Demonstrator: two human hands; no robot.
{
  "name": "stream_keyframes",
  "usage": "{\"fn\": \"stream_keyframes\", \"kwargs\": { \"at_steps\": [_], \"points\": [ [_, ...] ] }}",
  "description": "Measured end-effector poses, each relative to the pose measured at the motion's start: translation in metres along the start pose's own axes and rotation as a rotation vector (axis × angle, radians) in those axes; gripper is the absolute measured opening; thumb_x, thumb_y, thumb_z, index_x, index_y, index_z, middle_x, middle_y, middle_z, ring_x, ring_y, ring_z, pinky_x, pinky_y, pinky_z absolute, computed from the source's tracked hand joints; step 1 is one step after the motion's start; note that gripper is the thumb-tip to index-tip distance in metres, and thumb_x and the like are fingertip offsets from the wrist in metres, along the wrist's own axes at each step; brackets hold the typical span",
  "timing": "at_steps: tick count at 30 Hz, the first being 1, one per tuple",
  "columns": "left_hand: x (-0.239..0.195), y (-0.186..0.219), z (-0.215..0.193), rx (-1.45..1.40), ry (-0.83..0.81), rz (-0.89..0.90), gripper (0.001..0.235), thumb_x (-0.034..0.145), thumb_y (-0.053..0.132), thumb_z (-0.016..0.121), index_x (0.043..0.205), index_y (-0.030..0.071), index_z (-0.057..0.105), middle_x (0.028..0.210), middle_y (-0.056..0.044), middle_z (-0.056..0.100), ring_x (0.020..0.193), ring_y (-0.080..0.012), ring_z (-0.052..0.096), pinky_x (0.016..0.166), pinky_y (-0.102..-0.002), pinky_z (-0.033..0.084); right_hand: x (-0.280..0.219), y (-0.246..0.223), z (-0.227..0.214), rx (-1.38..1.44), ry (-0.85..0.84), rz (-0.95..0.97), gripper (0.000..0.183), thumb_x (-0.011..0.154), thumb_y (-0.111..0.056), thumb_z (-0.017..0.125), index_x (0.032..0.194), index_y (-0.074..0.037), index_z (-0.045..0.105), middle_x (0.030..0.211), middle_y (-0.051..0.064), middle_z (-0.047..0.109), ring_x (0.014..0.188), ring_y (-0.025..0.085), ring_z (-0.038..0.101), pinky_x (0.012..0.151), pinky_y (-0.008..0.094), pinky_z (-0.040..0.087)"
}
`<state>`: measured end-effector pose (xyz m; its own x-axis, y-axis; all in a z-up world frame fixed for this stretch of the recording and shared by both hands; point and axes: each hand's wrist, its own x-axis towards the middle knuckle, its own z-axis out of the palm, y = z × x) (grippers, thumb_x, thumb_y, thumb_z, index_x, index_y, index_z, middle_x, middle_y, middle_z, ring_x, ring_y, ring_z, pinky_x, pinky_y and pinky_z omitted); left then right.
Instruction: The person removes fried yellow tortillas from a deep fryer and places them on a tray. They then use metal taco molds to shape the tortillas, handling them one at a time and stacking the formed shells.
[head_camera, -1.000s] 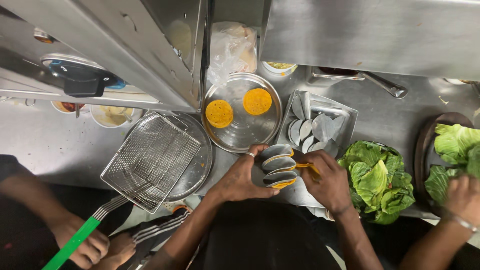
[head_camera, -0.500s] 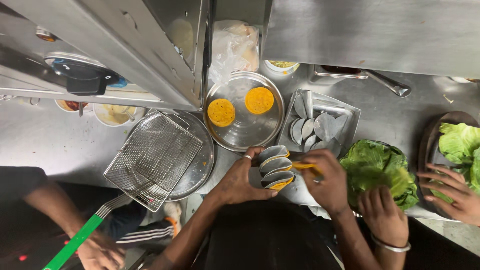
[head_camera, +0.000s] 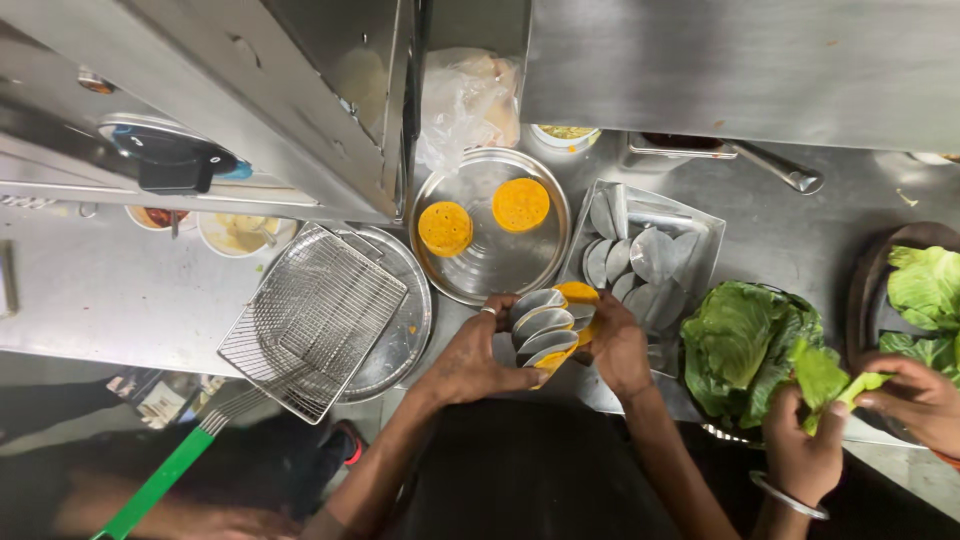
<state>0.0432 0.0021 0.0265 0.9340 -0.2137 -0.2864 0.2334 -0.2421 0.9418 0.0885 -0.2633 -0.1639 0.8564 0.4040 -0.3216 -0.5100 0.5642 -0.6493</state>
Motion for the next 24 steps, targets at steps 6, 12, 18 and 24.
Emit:
{"fn": "stream_keyframes", "kwargs": {
  "at_steps": [6, 12, 18, 24],
  "points": [
    [0.009, -0.027, 0.003, -0.375, -0.092, -0.102, 0.102, 0.07, 0.032, 0.089, 0.149, -0.005, 0.036, 0.141, -0.022, 0.058, 0.132, -0.0314, 0.059, 0.113, -0.042, 0.047, -0.01, -0.05, 0.071, -0.178, -0.075, 0.06, 0.047, 0.102, -0.026, 0.034, 0.135, 0.005, 0.048, 0.129, 0.018, 0.064, 0.101, 0.03, 0.072, 0.073, 0.043, 0.064],
    [0.012, -0.031, 0.007, -0.436, -0.098, -0.125, 0.104, 0.071, 0.034, 0.089, 0.149, -0.005, 0.033, 0.144, -0.022, 0.055, 0.134, -0.0325, 0.056, 0.114, -0.043, 0.046, -0.019, -0.055, 0.088, -0.372, -0.004, 0.057, 0.041, 0.098, -0.009, 0.044, 0.136, 0.005, 0.051, 0.12, 0.022, 0.068, 0.093, 0.032, 0.074, 0.069, 0.04, 0.063],
    [-0.009, -0.018, -0.002, -0.333, -0.024, -0.112, 0.097, 0.071, 0.028, 0.087, 0.148, -0.002, 0.036, 0.143, -0.019, 0.055, 0.134, -0.0316, 0.057, 0.114, -0.044, 0.045, -0.016, -0.067, 0.095, -0.397, 0.092, 0.103, 0.039, 0.095, -0.006, 0.044, 0.131, 0.002, 0.055, 0.117, 0.02, 0.07, 0.091, 0.03, 0.074, 0.06, 0.036, 0.063],
    [-0.017, -0.025, -0.005, -0.405, 0.03, -0.065, 0.09, 0.073, 0.026, 0.087, 0.145, -0.001, 0.039, 0.143, -0.019, 0.056, 0.137, -0.0306, 0.055, 0.117, -0.044, 0.043, -0.015, -0.079, 0.11, -0.424, 0.137, 0.182, 0.039, 0.094, -0.004, 0.044, 0.131, -0.001, 0.056, 0.12, 0.017, 0.068, 0.089, 0.03, 0.074, 0.056, 0.035, 0.06]
  ]
}}
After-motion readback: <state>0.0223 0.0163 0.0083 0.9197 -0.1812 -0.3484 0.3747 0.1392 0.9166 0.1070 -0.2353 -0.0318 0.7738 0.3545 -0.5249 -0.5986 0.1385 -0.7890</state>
